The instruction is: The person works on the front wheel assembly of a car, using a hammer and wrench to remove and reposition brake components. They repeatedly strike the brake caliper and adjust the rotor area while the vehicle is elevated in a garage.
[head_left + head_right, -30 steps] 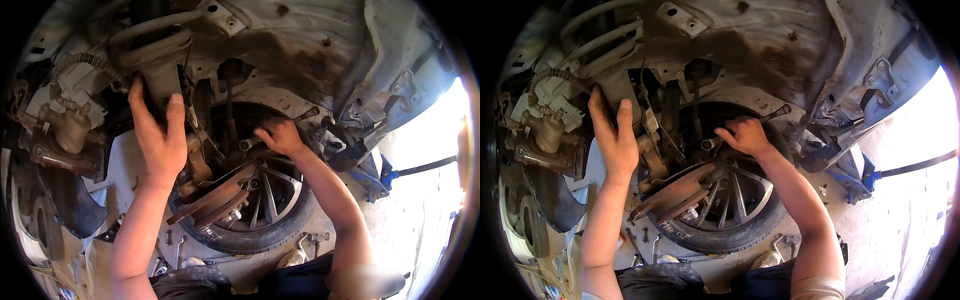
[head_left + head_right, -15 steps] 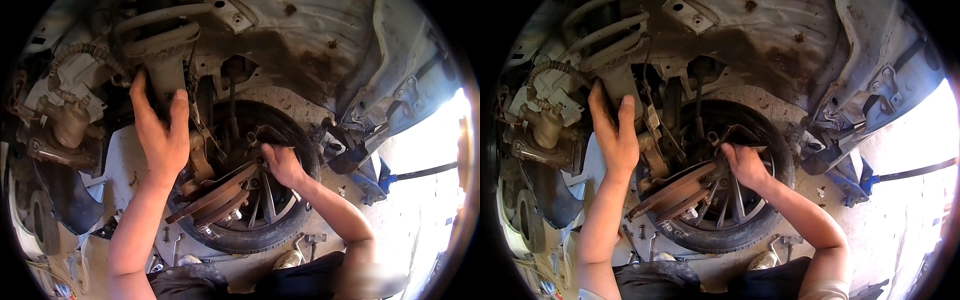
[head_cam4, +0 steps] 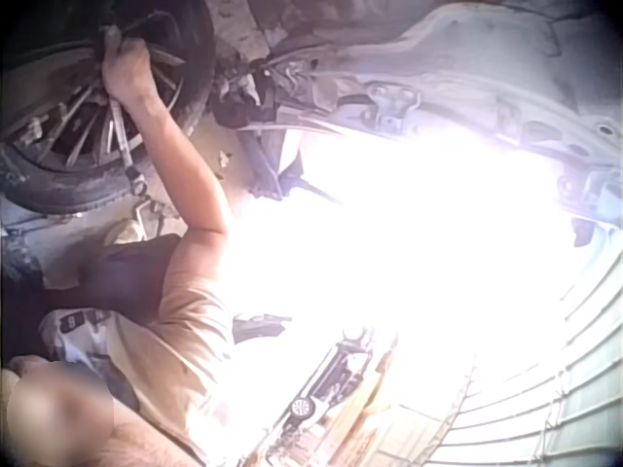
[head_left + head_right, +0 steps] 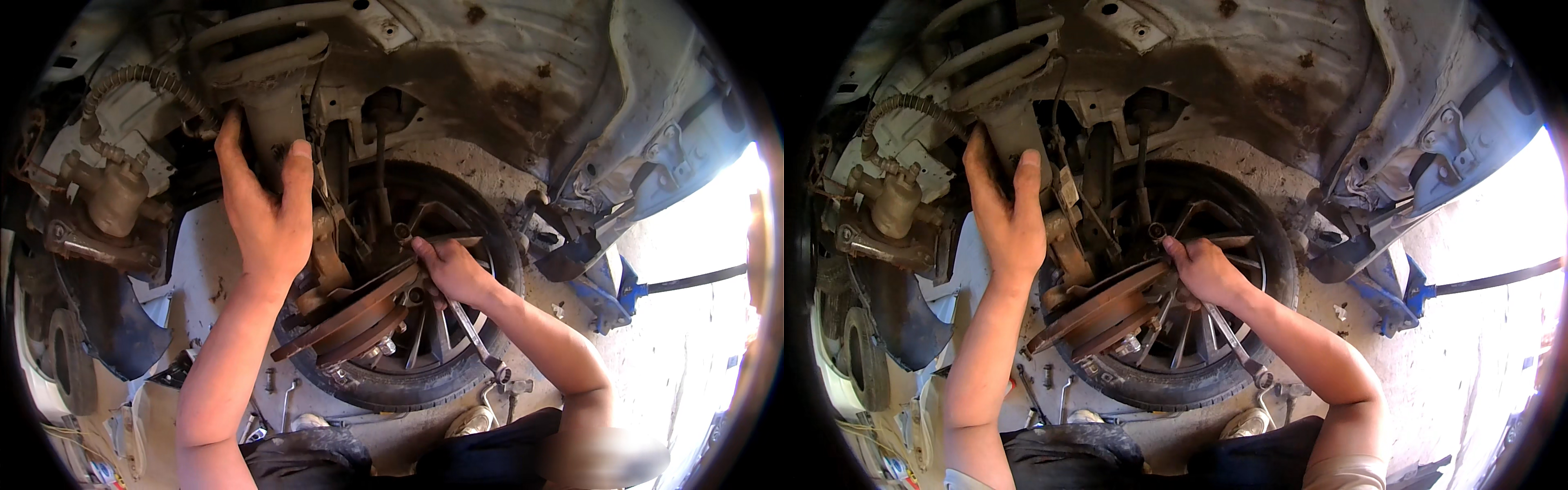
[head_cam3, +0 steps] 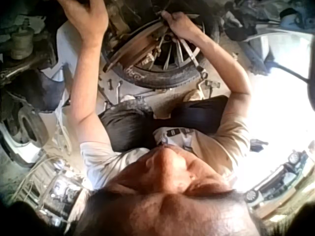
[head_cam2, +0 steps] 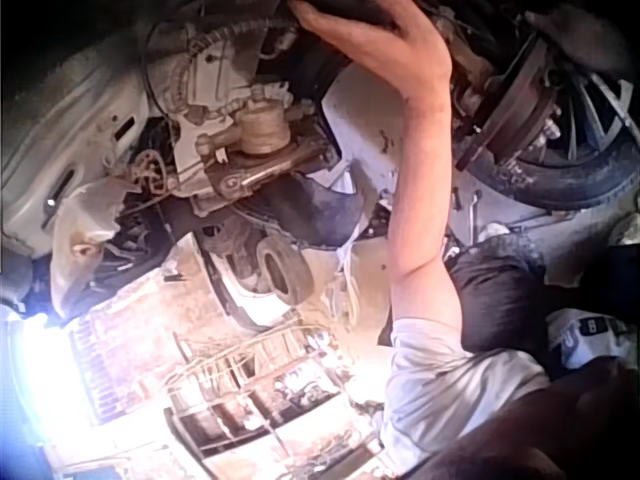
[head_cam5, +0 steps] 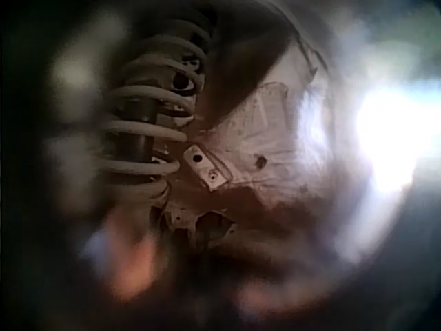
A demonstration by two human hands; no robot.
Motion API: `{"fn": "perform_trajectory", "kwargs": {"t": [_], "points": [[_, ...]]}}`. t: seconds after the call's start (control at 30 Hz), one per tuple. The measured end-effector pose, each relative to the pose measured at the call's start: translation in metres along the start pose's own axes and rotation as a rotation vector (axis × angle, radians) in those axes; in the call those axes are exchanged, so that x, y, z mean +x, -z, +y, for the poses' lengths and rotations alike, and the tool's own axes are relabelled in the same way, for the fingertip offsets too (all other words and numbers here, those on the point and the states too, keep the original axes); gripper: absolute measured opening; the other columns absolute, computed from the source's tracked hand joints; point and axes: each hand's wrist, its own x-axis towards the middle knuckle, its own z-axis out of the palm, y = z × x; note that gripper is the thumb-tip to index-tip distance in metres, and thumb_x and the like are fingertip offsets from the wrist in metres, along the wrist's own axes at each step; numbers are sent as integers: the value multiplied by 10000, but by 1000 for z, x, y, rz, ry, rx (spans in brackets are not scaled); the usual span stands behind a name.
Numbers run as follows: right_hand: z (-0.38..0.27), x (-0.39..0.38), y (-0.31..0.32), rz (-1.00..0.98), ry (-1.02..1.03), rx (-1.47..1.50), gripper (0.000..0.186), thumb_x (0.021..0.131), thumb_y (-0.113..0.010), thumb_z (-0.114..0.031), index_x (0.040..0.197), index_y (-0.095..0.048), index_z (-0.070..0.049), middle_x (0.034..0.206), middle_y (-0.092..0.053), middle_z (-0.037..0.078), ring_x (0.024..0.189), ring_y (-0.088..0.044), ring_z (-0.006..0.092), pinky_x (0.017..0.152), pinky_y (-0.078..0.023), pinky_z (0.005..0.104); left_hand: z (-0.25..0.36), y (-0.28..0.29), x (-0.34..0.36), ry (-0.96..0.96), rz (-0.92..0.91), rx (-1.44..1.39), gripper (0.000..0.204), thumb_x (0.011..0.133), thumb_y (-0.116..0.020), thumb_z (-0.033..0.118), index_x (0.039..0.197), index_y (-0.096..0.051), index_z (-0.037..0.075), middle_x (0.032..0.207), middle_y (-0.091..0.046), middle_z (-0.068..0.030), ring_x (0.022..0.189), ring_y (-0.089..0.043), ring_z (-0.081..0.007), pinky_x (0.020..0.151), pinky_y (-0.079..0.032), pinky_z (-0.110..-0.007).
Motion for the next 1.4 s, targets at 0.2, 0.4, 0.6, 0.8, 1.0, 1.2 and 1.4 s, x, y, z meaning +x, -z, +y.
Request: {"fn": "perform_trajectory", "kwargs": {"t": [0.2, 0.4, 0.6, 0.8, 1.0, 1.2, 1.4], "points": [[16, 8, -5, 279, 256, -320, 585, 1024, -408, -416, 770, -603, 74, 704, -643, 263, 577, -646, 379, 600, -542, 438, -3, -1, -1, -1, -12, 1, 637, 934, -611, 195, 1410, -294, -86, 1342, -449, -277, 1235, -478, -326, 1061, -360, -401], [41, 57, 32, 419, 702, -790, 496, 958, -494, -362, 639, -647, -15, 646, -618, 225, 652, -624, 424, 635, -517, 492, 5, -1, 0, 36, -12, -1, 638, 932, -612, 190, 1411, -295, -86, 1347, -448, -279, 1240, -474, -330, 1063, -359, -403], [37, 56, 49, 427, 740, -540, 463, 964, -484, -354, 716, -655, -3, 677, -612, 232, 699, -615, 425, 639, -504, 483, 2, -2, 1, 49, -11, -27, 631, 929, -614, 189, 1406, -304, -84, 1344, -453, -270, 1227, -480, -328, 1061, -360, -400], [26, 19, 17, 280, 398, -443, 554, 1004, -445, -410, 783, -665, 48, 759, -630, 282, 825, -621, 468, 769, -507, 494, 1, -1, -2, 57, -20, -6, 556, 973, -568, 156, 1417, -317, -63, 1374, -455, -204, 1267, -446, -243, 1088, -318, -348], [8, 6, 0, 54, 13, 47, 633, 1024, -417, -480, 681, -581, 27, 517, -549, 103, 386, -531, 149, 410, -451, 293, 1, -2, -1, 6, 6, -5, 624, 939, -615, 211, 1396, -313, -89, 1319, -470, -264, 1223, -481, -317, 1056, -358, -398], [4, 9, 3, 115, 3, -99, 660, 1020, -409, -491, 660, -579, 36, 556, -568, 157, 484, -596, 231, 544, -521, 376, 3, -2, -1, 25, 5, -23, 623, 940, -614, 209, 1396, -312, -91, 1315, -470, -268, 1219, -481, -312, 1054, -359, -397], [32, 47, 28, 390, 519, -715, 533, 966, -489, -396, 660, -658, 7, 694, -635, 252, 728, -639, 434, 703, -520, 488, 7, -1, 1, 22, -13, 2, 633, 940, -612, 208, 1399, -302, -99, 1323, -462, -276, 1223, -477, -314, 1058, -356, -399]]}}
